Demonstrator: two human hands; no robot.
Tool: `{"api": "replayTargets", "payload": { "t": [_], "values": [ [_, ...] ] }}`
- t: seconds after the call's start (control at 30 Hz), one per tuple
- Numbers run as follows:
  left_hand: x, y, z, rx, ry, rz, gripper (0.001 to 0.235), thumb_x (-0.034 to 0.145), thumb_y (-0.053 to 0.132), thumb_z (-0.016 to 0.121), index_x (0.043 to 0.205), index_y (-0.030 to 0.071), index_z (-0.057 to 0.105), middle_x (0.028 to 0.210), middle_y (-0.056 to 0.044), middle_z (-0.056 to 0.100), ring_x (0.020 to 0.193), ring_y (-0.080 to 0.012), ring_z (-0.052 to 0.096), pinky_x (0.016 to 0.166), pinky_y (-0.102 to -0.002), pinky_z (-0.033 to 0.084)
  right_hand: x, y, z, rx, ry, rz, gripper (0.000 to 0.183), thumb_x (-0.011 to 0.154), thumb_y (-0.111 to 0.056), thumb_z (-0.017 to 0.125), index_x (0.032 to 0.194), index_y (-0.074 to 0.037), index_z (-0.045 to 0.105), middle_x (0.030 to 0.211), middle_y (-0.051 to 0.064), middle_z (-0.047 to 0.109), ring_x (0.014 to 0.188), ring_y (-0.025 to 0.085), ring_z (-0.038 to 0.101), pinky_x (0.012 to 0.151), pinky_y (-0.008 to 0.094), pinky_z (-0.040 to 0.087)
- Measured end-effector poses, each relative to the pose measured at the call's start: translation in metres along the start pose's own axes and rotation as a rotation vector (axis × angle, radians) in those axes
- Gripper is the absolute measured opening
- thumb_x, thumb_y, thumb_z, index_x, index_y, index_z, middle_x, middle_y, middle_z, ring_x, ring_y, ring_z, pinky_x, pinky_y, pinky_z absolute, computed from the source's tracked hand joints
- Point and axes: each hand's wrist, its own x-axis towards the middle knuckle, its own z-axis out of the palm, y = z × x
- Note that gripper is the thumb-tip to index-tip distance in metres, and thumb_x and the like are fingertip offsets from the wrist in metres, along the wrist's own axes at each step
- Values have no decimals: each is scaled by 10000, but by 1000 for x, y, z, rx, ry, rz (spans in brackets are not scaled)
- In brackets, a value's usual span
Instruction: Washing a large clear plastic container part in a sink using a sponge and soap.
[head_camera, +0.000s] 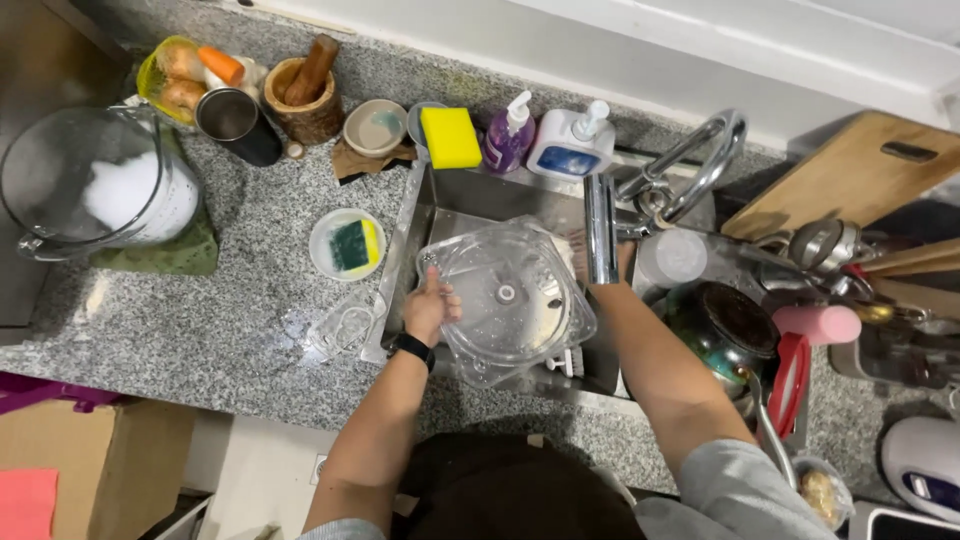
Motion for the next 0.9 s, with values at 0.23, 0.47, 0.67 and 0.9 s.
{"api": "replayTargets", "payload": {
  "t": [0.23,0.47,0.67,0.9],
  "values": [
    [-8,6,-3,92,-13,42,582,1024,521,531,852,-11,693,673,-193,701,477,-258,691,443,-363,614,36,-40,-51,1502,-179,1262,232,819,-288,818,705,-111,721,693,76,717,580,257,723,618,473,613],
    [-26,26,-7,63,11,65,587,1022,521,533,863,-19,698,679,-200,692,486,-267,684,466,-361,609,31,-40,-53,1677,25,1198,244,808,-342,745,715,-129,673,678,56,650,568,264,664,609,461,558],
    [-53,46,-6,112,37,99,562,1032,501,521,842,2,696,650,-162,694,466,-217,671,436,-300,583,3,-51,-43,1826,214,1132,261,799,-389,682,723,-145,631,664,40,592,558,270,614,601,451,510],
    [-40,34,-3,304,143,177,539,1007,552,543,790,91,717,629,-102,726,504,-186,707,450,-305,585,-49,-83,-15,1952,412,1065,283,789,-436,620,731,-161,590,651,22,535,548,276,564,593,440,463]
  ]
}}
